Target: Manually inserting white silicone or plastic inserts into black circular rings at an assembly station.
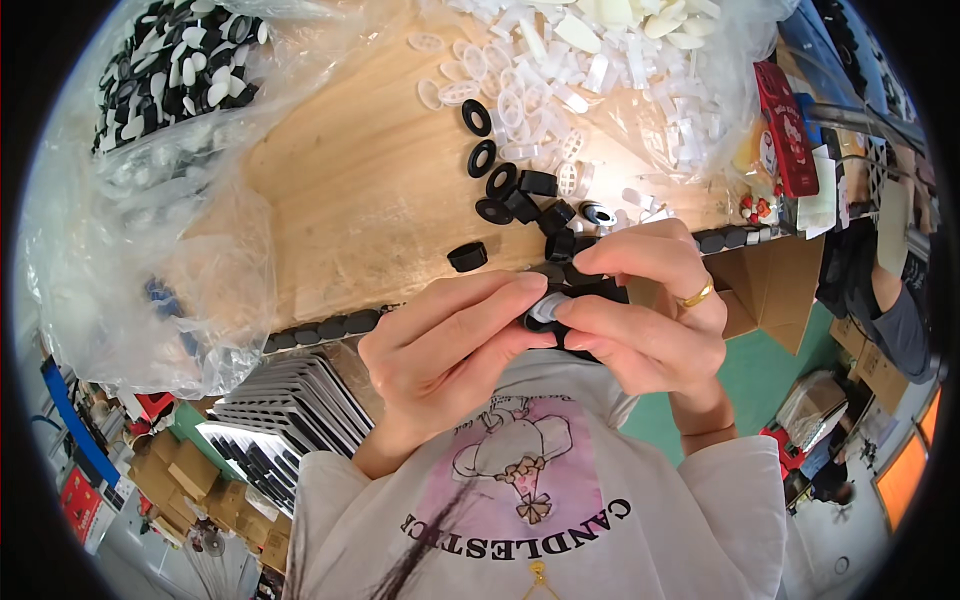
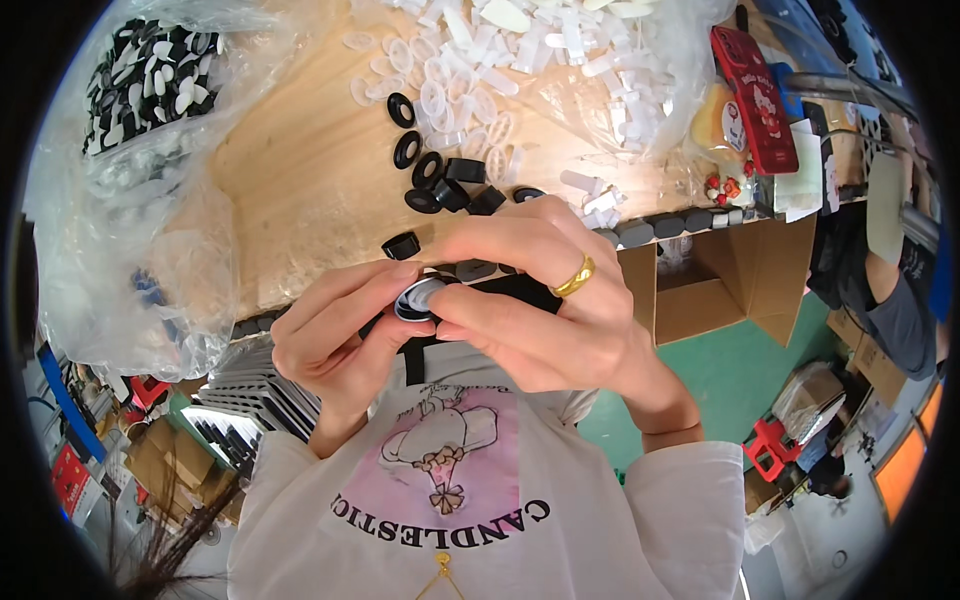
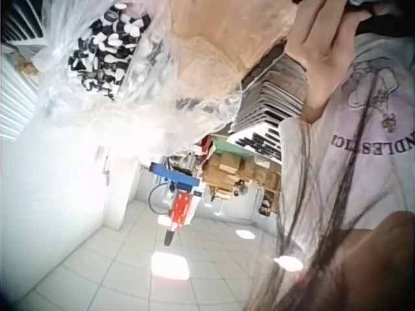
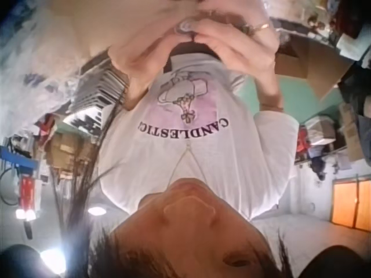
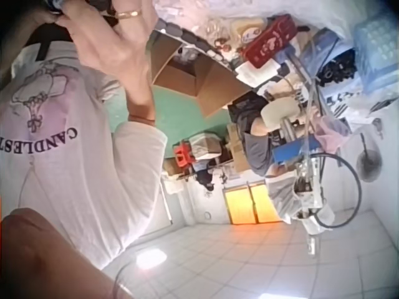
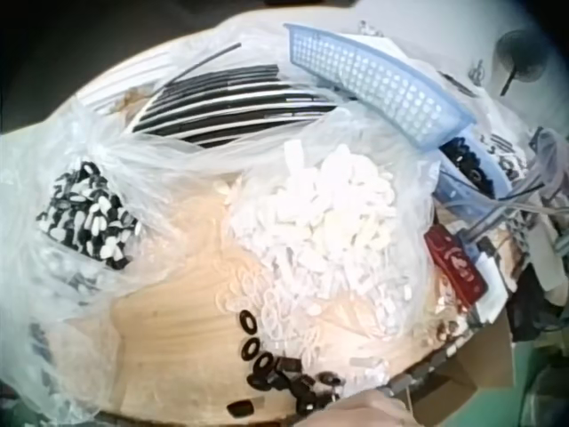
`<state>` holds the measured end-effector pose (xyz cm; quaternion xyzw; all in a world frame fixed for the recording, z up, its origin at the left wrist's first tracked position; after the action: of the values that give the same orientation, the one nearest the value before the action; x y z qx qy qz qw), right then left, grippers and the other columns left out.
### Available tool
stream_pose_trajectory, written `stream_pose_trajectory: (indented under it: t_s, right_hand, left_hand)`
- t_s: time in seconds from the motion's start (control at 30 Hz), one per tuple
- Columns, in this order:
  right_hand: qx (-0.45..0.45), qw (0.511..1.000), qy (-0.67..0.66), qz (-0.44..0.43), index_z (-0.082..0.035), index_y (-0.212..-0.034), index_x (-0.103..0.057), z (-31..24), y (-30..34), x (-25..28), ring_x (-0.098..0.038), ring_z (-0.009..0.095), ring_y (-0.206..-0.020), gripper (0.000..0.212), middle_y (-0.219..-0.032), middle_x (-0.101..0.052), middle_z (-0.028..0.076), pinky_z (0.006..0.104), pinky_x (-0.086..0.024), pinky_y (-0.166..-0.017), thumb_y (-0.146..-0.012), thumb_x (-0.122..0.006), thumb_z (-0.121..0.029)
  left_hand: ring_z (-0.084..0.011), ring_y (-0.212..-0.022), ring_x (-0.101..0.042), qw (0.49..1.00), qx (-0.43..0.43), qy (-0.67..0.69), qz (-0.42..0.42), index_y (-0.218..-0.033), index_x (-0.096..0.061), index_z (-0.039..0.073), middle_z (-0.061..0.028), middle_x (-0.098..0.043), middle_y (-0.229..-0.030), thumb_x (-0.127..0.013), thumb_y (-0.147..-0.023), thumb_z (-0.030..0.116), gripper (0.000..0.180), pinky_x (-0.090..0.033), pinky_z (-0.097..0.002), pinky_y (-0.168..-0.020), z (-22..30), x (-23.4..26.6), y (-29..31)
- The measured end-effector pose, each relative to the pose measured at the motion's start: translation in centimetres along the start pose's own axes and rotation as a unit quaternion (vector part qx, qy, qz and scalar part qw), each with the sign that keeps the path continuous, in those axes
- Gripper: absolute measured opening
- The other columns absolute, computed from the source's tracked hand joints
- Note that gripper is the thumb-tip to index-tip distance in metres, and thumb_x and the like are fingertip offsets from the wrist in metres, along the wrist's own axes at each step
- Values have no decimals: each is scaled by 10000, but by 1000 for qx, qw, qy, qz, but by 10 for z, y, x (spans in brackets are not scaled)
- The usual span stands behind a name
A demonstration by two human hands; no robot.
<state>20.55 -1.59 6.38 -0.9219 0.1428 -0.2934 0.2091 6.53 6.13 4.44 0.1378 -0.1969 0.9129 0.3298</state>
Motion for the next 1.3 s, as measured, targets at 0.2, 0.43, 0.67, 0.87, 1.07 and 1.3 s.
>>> stream_pose_trajectory:
  t_s: [0.2, 0.43, 0.67, 0.87, 1.07, 1.3]
  right_hand:
    - [43, 998, 42, -1, -69, -876, -767, -2, 6, -5, -569, 276, -859, 234, -1051, -623, 122, 361, -465, -710, -768, -783, -276]
    - [-232, 970, -63, 42, 8, -918, -741, 70, 10, 11, -626, 221, -890, 134, -953, -671, 125, 326, -494, -796, -794, -707, -32]
    - [-39, 980, 180, -71, -19, -901, -688, 120, -11, -16, -618, 277, -891, 174, -983, -665, 70, 349, -517, -750, -739, -735, 24]
    - [6, 959, 237, -154, -30, -971, -659, 110, -16, -34, -618, 263, -882, 227, -944, -644, 86, 335, -519, -719, -756, -703, 28]
    - [-102, 993, 3, -63, -11, -955, -649, 70, -16, -7, -622, 220, -856, 95, -893, -643, 116, 305, -509, -664, -861, -664, -2]
    - [42, 998, 1, 42, -6, -803, -684, 18, 7, -24, -594, 245, -709, 150, -958, -663, 129, 301, -458, -579, -675, -759, 11]
  left_hand:
    - [-239, -805, -703, 1000, -11, -15, -12, -1034, -737, -19, -150, -721, -954, -809, -674, 13, 368, -585, -297, -677, 6, 0, -3]
    - [-181, -776, -697, 996, 93, 2, 8, -1039, -738, -14, -135, -726, -977, -786, -701, -57, 344, -564, -264, -678, -21, 5, 12]
    - [-172, -758, -698, 978, 184, 96, 33, -1056, -719, -58, -157, -712, -977, -751, -756, -81, 302, -573, -241, -656, -49, 3, 28]
    - [-189, -782, -701, 976, 194, 100, 21, -1059, -712, -68, -168, -706, -1000, -754, -767, -68, 295, -594, -257, -685, -52, -1, 26]
    - [-215, -823, -707, 935, 280, 214, 38, -1098, -692, -75, -176, -700, -1025, -735, -798, -74, 303, -598, -275, -726, -60, -9, 25]
    - [-145, -815, -674, 973, 195, 124, 27, -1081, -721, -22, -123, -718, -1018, -757, -776, -63, 309, -551, -247, -709, -42, -8, 12]
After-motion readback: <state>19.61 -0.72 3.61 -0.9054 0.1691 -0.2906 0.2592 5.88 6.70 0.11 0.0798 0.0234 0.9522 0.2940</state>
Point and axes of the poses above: each hand's wrist, its own y-axis away from the middle knuckle, its own x-axis out of the back of the hand, z = x × y, the point moved 8 cm from there along -y, towards the middle knuckle
